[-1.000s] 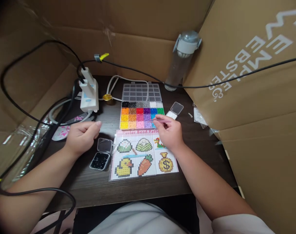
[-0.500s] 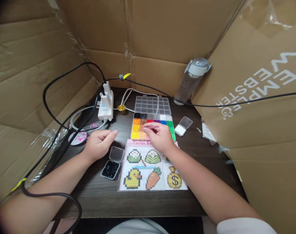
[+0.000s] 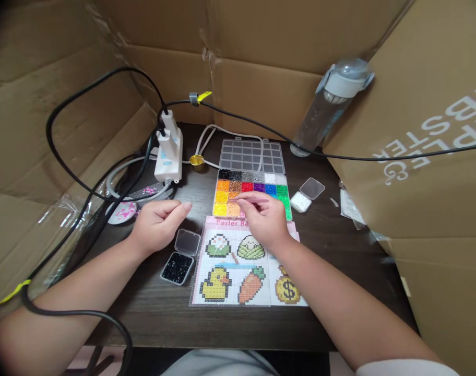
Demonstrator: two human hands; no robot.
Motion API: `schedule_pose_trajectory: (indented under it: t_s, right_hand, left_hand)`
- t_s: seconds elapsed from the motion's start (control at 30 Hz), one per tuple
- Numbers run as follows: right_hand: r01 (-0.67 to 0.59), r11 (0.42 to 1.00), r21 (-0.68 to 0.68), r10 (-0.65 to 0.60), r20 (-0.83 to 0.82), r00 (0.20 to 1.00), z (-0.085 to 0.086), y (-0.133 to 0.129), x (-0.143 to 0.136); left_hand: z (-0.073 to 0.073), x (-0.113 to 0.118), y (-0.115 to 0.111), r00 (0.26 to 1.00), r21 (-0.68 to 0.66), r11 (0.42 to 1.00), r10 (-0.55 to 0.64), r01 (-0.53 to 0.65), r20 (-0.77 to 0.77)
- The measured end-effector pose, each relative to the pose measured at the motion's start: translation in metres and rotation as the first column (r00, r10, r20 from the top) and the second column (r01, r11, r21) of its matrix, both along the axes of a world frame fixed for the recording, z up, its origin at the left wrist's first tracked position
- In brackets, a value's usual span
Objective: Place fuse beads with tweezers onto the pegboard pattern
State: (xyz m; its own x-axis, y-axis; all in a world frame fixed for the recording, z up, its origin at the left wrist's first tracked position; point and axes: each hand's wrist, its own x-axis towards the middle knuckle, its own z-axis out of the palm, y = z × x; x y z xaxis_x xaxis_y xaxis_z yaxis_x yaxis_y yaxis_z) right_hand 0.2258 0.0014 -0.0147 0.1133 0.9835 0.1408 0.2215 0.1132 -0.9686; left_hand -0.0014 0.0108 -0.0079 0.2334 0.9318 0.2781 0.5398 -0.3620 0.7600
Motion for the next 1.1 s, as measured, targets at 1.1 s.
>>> schedule_pose_trajectory:
  t_s: [1.1]
  right_hand:
    - [-0.004, 1.000, 0.000, 0.004, -0.080, 0.997, 0.000, 0.012, 0.024]
  left_hand:
    - [0.004, 0.005, 0.000, 1.000, -0.015, 1.000, 0.014, -0.014, -0.001]
